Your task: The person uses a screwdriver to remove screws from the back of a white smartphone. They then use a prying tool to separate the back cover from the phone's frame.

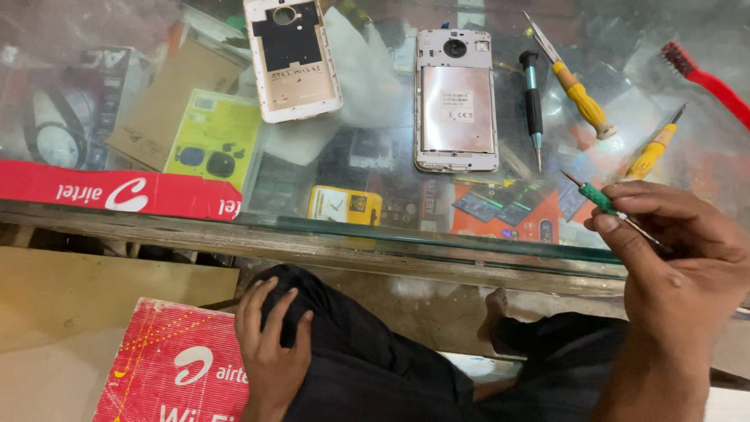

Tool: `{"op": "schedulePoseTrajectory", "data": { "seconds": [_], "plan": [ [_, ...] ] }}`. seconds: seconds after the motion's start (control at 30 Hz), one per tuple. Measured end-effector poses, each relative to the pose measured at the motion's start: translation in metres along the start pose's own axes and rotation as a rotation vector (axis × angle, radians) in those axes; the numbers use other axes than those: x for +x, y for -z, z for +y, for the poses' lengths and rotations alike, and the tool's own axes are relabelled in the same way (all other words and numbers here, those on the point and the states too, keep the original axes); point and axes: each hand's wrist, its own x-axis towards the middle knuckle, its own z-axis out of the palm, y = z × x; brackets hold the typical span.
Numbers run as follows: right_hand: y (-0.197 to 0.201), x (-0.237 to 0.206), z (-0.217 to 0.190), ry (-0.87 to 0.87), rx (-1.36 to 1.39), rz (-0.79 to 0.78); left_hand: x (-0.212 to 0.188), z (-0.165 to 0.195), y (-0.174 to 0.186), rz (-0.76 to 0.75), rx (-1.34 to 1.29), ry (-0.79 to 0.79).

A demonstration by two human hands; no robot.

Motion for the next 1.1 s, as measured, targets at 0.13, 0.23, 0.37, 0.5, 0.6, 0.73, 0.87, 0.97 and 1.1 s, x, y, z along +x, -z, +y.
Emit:
{"op": "schedulePoseTrajectory", "data": {
  "seconds": [0.13, 0.23, 0.37, 0.5, 0.6, 0.73, 0.87, 0.97, 1.1],
  "plan": [
    [0.002, -0.002, -0.003, -0.002, -0.036, -0.001, 0.079, 0.059, 0.041, 0.111, -0.329, -0.398],
    [0.002, -0.003, -0.004, 0.032, -0.023, -0.017, 0.160, 0.098, 0.055, 0.056, -0.476, -0.714],
    [0.003, -0.002, -0.003, 0.070, -0.095, -0.012, 0.276, 0.135, -0.010, -0.152, -0.509, -1.090],
    [0.012, -0.004, 0.002, 0.016, -0.029, -0.024, 0.334, 0.148, -0.089, -0.368, -0.328, -1.011],
    [0.021, -0.005, 0.010, -0.030, 0.059, -0.025, 0.334, 0.133, -0.117, -0.165, -0.243, -1.106],
    [0.034, 0.025, 0.015, 0.041, -0.084, -0.146, 0.331, 0.116, -0.125, -0.125, -0.241, -1.089],
    [0.024, 0.104, 0.003, 0.135, -0.336, -0.422, 0.339, 0.111, -0.119, -0.253, -0.186, -0.941],
    [-0.010, 0.152, -0.014, 0.246, -0.467, -0.535, 0.345, 0.109, -0.112, -0.240, -0.213, -0.915],
    [-0.054, 0.174, -0.032, 0.439, -0.495, -0.726, 0.345, 0.104, -0.108, -0.178, -0.201, -0.924]
  ]
}}
